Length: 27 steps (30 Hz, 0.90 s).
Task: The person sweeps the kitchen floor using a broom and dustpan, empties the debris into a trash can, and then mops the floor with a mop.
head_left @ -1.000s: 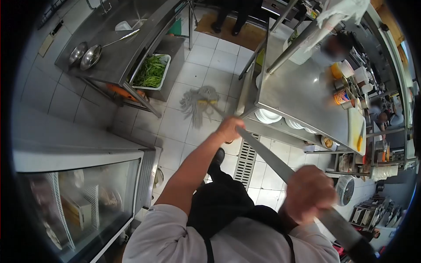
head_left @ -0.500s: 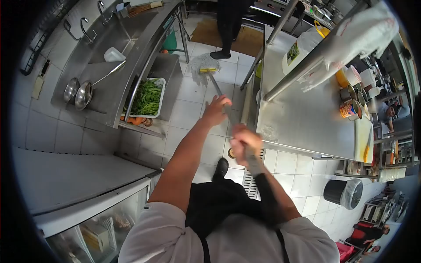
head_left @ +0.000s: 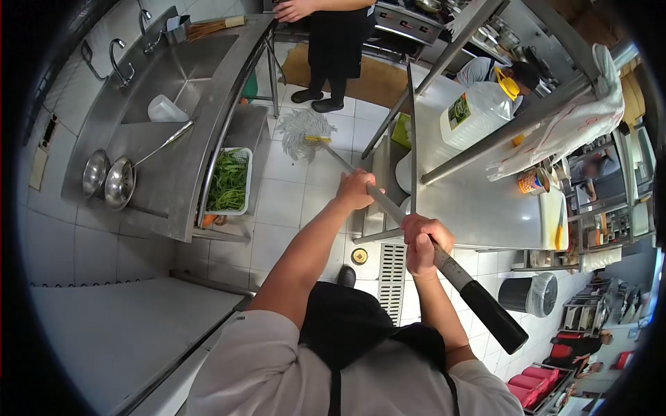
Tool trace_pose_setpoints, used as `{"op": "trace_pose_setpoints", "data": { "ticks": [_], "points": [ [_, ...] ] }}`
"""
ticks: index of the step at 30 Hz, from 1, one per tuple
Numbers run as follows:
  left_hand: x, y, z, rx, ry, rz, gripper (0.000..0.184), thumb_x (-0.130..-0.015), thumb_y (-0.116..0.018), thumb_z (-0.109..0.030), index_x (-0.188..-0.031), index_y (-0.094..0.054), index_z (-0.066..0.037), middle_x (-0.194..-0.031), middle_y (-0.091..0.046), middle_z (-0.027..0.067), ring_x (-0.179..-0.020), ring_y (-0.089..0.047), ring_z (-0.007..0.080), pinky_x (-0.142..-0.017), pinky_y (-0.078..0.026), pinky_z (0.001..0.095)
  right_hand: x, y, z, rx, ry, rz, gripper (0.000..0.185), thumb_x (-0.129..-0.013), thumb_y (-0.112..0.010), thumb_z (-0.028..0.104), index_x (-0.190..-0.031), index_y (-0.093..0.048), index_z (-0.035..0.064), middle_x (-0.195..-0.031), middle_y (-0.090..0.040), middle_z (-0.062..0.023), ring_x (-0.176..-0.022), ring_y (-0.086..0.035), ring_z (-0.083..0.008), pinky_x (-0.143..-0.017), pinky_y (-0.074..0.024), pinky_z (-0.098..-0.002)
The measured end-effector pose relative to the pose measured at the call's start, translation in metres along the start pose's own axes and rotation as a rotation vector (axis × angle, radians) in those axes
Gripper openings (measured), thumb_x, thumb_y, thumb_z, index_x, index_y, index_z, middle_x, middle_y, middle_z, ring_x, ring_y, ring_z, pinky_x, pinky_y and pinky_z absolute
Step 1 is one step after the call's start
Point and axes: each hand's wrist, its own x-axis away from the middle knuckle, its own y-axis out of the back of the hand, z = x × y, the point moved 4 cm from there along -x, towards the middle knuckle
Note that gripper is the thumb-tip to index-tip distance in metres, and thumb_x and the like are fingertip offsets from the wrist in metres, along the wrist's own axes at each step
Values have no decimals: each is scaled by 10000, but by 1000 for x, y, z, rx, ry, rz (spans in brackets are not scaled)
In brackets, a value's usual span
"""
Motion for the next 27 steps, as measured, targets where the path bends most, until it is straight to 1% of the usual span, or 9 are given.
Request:
{"op": "trace_pose_setpoints", "data": {
  "ticks": [3, 6, 10, 12, 16, 18, 21, 24, 27],
  "points": [
    [-5, 17, -3, 79, -18, 63, 367, -750, -709, -390, -643, -579, -64, -702, -602, 114, -790, -593, 328, -700, -467, 459, -9, -20, 12, 87, 8, -45, 319, -918, -555, 241, -714, -457, 17, -532, -441, -53, -497, -416, -165, -584, -426, -374],
    [11, 26, -17, 95, -133, -63, 421, -742, -711, -396, -574, -554, -44, -620, -579, 149, -658, -573, 359, -610, -465, 444, -13, -34, 47, 133, -32, -83, 322, -920, -519, 234, -691, -428, 27, -517, -425, -59, -466, -363, -152, -520, -384, -352],
    [56, 48, -63, 336, -159, 39, 413, -765, -723, -354, -567, -539, -41, -568, -548, 132, -532, -547, 316, -498, -410, 411, -30, -43, 123, 90, 28, 4, 291, -905, -481, 194, -662, -397, 56, -456, -388, -26, -362, -306, -134, -384, -296, -328],
    [79, 57, -90, 478, -206, 157, 386, -772, -742, -292, -563, -527, -49, -519, -516, 115, -476, -527, 291, -461, -387, 385, -35, -36, 161, 71, 66, -7, 241, -876, -539, 167, -681, -473, 43, -480, -466, -35, -364, -414, -136, -363, -375, -285],
    [109, 69, -120, 647, -485, 225, 369, -758, -752, -197, -544, -474, -83, -479, -476, 87, -408, -487, 262, -423, -375, 349, -39, -41, 198, -35, 261, 16, 345, -906, -627, 266, -684, -439, 79, -489, -483, 19, -361, -458, -61, -328, -416, -206],
    [107, 63, -123, 731, -617, 26, 353, -755, -748, -167, -556, -464, -97, -471, -457, 75, -386, -469, 264, -404, -364, 356, -41, -47, 199, 23, 236, -79, 355, -900, -651, 265, -685, -426, 95, -496, -473, 24, -357, -457, -68, -323, -407, -208],
    [94, 60, -111, 711, -645, -75, 311, -741, -731, -131, -571, -473, -101, -478, -450, 75, -404, -482, 276, -406, -367, 369, -36, -50, 185, 79, 295, -93, 319, -878, -677, 210, -710, -435, 88, -507, -494, 12, -363, -472, -89, -332, -424, -231],
    [66, 42, -79, 643, -710, -111, 279, -720, -710, -101, -576, -471, -95, -494, -456, 79, -421, -489, 291, -408, -367, 382, -30, -53, 154, 169, 224, 20, 273, -808, -719, 155, -745, -469, 67, -530, -541, -42, -435, -541, -159, -404, -471, -304],
    [23, 21, -46, 546, -657, -102, 237, -722, -682, -98, -588, -487, -83, -538, -487, 96, -506, -524, 321, -469, -395, 414, -22, -50, 98, 230, 271, -111, 168, -787, -645, 47, -731, -487, 44, -551, -541, -67, -474, -560, -218, -487, -489, -358]
  ]
}}
